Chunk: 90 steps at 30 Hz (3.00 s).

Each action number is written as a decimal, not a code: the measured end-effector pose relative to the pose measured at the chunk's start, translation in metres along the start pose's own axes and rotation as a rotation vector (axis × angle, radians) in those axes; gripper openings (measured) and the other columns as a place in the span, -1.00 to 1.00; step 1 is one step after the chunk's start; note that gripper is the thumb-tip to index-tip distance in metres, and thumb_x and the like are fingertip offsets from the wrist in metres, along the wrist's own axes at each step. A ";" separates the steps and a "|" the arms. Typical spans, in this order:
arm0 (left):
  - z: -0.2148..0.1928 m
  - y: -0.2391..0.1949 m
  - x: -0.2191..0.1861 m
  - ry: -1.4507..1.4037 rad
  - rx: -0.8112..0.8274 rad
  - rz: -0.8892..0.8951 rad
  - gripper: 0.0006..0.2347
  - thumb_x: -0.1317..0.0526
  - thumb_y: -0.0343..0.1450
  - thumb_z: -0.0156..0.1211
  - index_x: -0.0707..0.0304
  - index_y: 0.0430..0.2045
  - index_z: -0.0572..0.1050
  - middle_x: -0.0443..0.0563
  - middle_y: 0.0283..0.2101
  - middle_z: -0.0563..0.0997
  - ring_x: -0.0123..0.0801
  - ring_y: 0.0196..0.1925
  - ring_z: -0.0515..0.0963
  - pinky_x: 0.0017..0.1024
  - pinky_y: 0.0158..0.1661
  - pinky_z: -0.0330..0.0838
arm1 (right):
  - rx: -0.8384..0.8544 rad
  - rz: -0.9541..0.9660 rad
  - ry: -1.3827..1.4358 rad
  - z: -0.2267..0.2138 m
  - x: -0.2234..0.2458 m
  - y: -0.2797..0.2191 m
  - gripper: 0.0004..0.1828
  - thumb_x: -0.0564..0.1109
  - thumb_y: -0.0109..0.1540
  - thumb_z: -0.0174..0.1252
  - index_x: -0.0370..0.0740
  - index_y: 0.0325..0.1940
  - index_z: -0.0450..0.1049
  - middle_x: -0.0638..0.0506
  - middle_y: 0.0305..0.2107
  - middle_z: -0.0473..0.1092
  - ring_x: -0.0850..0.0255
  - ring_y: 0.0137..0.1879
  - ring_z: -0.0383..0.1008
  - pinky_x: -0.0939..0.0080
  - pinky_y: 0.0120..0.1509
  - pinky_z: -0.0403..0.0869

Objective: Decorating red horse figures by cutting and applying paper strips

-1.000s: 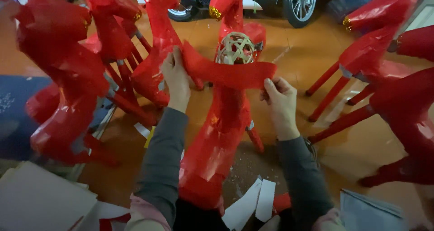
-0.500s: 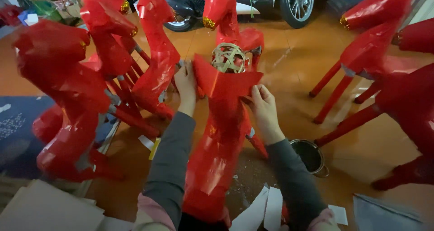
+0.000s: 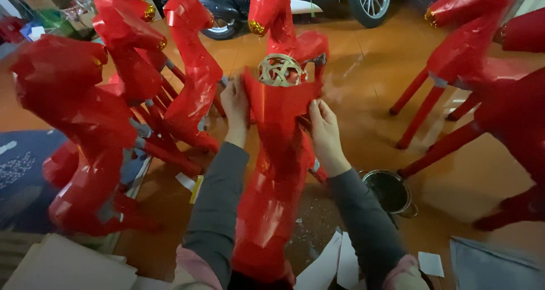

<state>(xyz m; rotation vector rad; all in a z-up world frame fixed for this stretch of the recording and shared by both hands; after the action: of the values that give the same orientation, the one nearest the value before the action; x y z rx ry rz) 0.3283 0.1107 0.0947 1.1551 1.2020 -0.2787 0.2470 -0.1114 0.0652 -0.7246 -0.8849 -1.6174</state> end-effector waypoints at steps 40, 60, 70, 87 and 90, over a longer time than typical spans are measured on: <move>0.020 -0.031 -0.041 -0.446 0.525 -0.005 -0.82 0.31 0.43 0.23 0.27 -0.12 0.47 0.20 -0.03 0.48 -0.03 0.15 0.43 0.04 0.19 0.21 | 0.043 0.112 0.074 0.009 -0.015 0.023 -0.75 -0.06 0.29 0.17 -0.12 -0.43 0.32 0.20 -0.61 0.17 0.42 -0.56 0.33 0.55 -0.56 0.29; -0.020 -0.034 -0.034 -0.210 0.335 -0.355 -0.73 0.05 0.50 -0.05 0.10 -0.10 0.56 0.07 -0.13 0.64 -0.24 -0.07 0.65 -0.31 -0.07 0.56 | -0.055 -0.211 -0.294 0.000 0.032 0.012 -0.96 -0.19 0.33 0.05 -0.12 -0.16 0.41 0.08 -0.39 0.35 0.35 -0.22 0.34 0.40 -0.18 0.45; -0.018 -0.069 -0.104 -0.045 0.500 -0.740 -0.21 -0.40 0.33 -0.39 0.19 0.34 0.08 0.21 0.43 0.03 -0.01 0.46 0.03 0.13 0.34 -0.11 | 0.006 -0.258 -0.226 0.013 0.008 0.038 -0.58 -0.18 0.38 0.00 0.01 0.31 0.11 -0.26 -0.08 0.37 0.09 -0.06 0.45 0.10 -0.03 0.53; -0.016 -0.086 -0.125 -0.176 0.502 -0.610 -0.22 -0.37 0.35 -0.44 0.22 0.34 0.07 0.28 0.44 0.01 0.09 0.48 -0.04 0.01 0.38 -0.08 | -0.074 -0.263 -0.326 -0.016 -0.038 -0.009 -0.75 -0.29 0.23 0.17 -0.27 0.00 0.54 -0.11 -0.12 0.47 0.19 0.04 0.47 0.16 0.06 0.51; -0.016 -0.081 -0.117 -0.122 0.494 -0.565 -0.26 -0.31 0.40 -0.47 0.29 0.35 0.01 0.34 0.44 -0.04 0.11 0.49 -0.07 0.03 0.39 -0.11 | -0.081 -0.315 -0.385 -0.008 -0.027 -0.018 -0.78 -0.31 0.20 0.19 -0.31 -0.06 0.55 -0.16 -0.15 0.46 0.08 0.01 0.51 0.16 -0.02 0.53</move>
<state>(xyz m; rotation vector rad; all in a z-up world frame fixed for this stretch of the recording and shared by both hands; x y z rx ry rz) 0.2144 0.0427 0.1487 1.1667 1.3739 -1.1078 0.2346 -0.1018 0.0358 -1.0151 -1.2656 -1.8302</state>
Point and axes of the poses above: each hand's wrist, its own y-axis towards the middle knuckle, its own z-axis out of the palm, x = y × z, the point moved 4 cm from there along y, towards the middle knuckle
